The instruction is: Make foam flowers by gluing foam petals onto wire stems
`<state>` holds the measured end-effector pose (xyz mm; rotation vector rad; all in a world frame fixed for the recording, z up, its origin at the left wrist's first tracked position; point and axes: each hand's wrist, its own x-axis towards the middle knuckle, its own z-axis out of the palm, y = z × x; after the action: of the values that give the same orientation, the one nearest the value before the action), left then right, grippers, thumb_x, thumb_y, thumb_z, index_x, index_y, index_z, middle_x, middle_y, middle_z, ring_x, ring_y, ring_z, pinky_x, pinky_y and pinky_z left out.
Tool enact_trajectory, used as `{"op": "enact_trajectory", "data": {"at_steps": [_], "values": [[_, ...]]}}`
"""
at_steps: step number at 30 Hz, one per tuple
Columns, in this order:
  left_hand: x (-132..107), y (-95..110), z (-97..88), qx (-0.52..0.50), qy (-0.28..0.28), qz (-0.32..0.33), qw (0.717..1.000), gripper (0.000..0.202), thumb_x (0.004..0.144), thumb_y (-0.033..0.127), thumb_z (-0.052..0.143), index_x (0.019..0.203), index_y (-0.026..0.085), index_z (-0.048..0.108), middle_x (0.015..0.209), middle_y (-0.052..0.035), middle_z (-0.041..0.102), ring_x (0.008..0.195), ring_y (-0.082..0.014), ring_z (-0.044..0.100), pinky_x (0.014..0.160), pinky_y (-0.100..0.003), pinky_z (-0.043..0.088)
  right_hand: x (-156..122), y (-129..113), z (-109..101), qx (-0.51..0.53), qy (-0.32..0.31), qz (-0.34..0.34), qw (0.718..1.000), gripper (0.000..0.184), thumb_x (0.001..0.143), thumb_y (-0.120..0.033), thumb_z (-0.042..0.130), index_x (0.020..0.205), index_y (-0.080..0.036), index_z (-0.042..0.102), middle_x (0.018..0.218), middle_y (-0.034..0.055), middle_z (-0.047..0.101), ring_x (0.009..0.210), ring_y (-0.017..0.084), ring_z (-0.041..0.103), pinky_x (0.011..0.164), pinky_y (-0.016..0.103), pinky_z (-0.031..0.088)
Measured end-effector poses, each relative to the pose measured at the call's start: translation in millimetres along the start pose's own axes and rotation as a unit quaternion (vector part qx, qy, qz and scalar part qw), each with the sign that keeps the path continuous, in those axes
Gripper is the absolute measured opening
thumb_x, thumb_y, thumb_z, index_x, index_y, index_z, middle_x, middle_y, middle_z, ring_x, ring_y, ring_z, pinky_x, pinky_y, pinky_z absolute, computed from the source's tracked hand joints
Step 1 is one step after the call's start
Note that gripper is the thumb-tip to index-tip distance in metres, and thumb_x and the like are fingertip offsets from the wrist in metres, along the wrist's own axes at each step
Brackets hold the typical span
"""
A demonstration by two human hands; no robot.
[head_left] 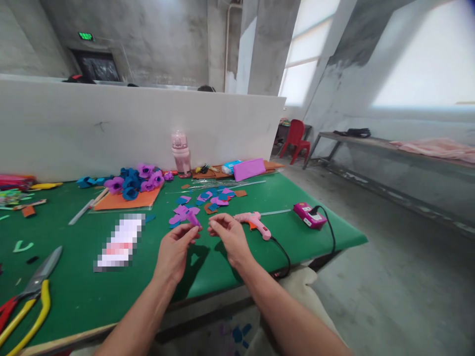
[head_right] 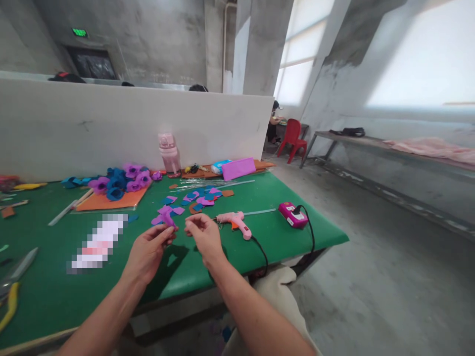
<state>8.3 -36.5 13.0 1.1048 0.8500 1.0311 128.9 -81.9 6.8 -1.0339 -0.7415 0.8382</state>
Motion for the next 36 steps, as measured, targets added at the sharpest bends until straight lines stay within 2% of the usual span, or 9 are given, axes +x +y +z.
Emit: {"op": "enact_trajectory", "data": {"at_steps": [4, 7, 10, 13, 17, 26, 30, 33, 36], "values": [[3, 3, -2.8, -0.005, 0.007, -0.027, 1.0, 0.03, 0.051, 0.029, 0.076, 0.072, 0.012, 0.063, 0.072, -0.0049, 0.065, 0.061, -0.0114, 0.055, 0.052, -0.02, 0.04, 23, -32, -48, -0.144, 0.066, -0.084, 0.984, 0.018, 0.071, -0.035, 0.057, 0.079, -0.018, 0.058, 0.067, -0.0011, 0.058, 0.06, 0.012, 0.054, 0.057, 0.024, 0.043], [7, 5, -8.3, -0.016, 0.013, -0.037, 0.999, 0.03, 0.049, 0.027, 0.077, 0.07, 0.013, 0.063, 0.07, -0.0033, 0.064, 0.06, -0.0099, 0.055, 0.052, -0.019, 0.041, 27, -57, -101, -0.43, 0.08, -0.101, 0.893, 0.019, 0.072, -0.036, 0.056, 0.069, -0.018, 0.058, 0.065, -0.0005, 0.058, 0.062, 0.012, 0.051, 0.06, 0.024, 0.038], [8, 4, -13.9, -0.03, 0.005, -0.045, 0.999, 0.028, 0.049, 0.025, 0.077, 0.07, 0.013, 0.062, 0.069, -0.0023, 0.064, 0.06, -0.009, 0.054, 0.052, -0.018, 0.041, 21, -65, -140, -0.558, 0.056, 0.016, 0.828, 0.026, 0.071, -0.042, 0.055, 0.068, -0.017, 0.058, 0.064, 0.0013, 0.06, 0.061, 0.013, 0.051, 0.056, 0.023, 0.034], [8, 3, -16.8, -0.032, -0.01, -0.047, 0.998, 0.027, 0.05, 0.023, 0.077, 0.07, 0.013, 0.062, 0.069, -0.0025, 0.064, 0.06, -0.0089, 0.054, 0.052, -0.017, 0.041, 16, -55, -152, -0.568, 0.032, 0.092, 0.817, 0.027, 0.068, -0.043, 0.058, 0.068, -0.016, 0.059, 0.065, 0.0029, 0.062, 0.062, 0.014, 0.053, 0.055, 0.022, 0.032], [7, 2, -16.9, -0.01, -0.026, -0.04, 0.999, 0.026, 0.052, 0.024, 0.076, 0.07, 0.013, 0.061, 0.071, -0.0041, 0.065, 0.057, -0.0095, 0.054, 0.049, -0.019, 0.04, 18, -38, -142, -0.552, 0.035, 0.107, 0.827, 0.016, 0.062, -0.031, 0.064, 0.061, -0.017, 0.055, 0.053, 0.0016, 0.059, 0.058, 0.015, 0.053, 0.054, 0.023, 0.031], [10, 0, -20.2, -0.011, -0.029, -0.044, 0.999, 0.028, 0.052, 0.026, 0.075, 0.071, 0.013, 0.059, 0.071, -0.0044, 0.066, 0.054, -0.0088, 0.054, 0.048, -0.018, 0.04, 15, -33, -113, -0.375, 0.06, 0.052, 0.923, 0.017, 0.078, -0.035, 0.047, 0.075, -0.018, 0.048, 0.062, -0.0011, 0.057, 0.052, 0.01, 0.052, 0.049, 0.022, 0.041], [11, -1, -21.9, -0.011, -0.031, -0.051, 0.998, 0.028, 0.053, 0.026, 0.075, 0.072, 0.014, 0.059, 0.07, -0.003, 0.066, 0.054, -0.0077, 0.054, 0.048, -0.017, 0.04, 10, -38, -89, -0.074, -0.003, 0.108, 0.991, 0.02, 0.073, -0.034, 0.056, 0.081, -0.016, 0.051, 0.068, -0.0004, 0.058, 0.054, 0.008, 0.055, 0.054, 0.022, 0.048], [12, -2, -22.1, -0.014, -0.034, -0.055, 0.998, 0.027, 0.054, 0.026, 0.075, 0.072, 0.014, 0.058, 0.069, -0.0024, 0.066, 0.052, -0.0074, 0.053, 0.047, -0.017, 0.039, 5, -42, -75, 0.158, -0.083, 0.204, 0.963, 0.032, 0.073, -0.044, 0.056, 0.075, -0.013, 0.055, 0.061, -0.0011, 0.053, 0.05, 0.007, 0.05, 0.05, 0.02, 0.047], [11, -2, -21.7, -0.013, -0.032, -0.053, 0.998, 0.028, 0.054, 0.026, 0.076, 0.072, 0.014, 0.058, 0.069, -0.0022, 0.066, 0.05, -0.0073, 0.053, 0.047, -0.017, 0.039, 0, -44, -65, 0.243, -0.14, 0.24, 0.929, 0.039, 0.077, -0.052, 0.048, 0.075, -0.014, 0.056, 0.06, -0.0015, 0.053, 0.042, 0.004, 0.038, 0.039, 0.016, 0.039]]}}
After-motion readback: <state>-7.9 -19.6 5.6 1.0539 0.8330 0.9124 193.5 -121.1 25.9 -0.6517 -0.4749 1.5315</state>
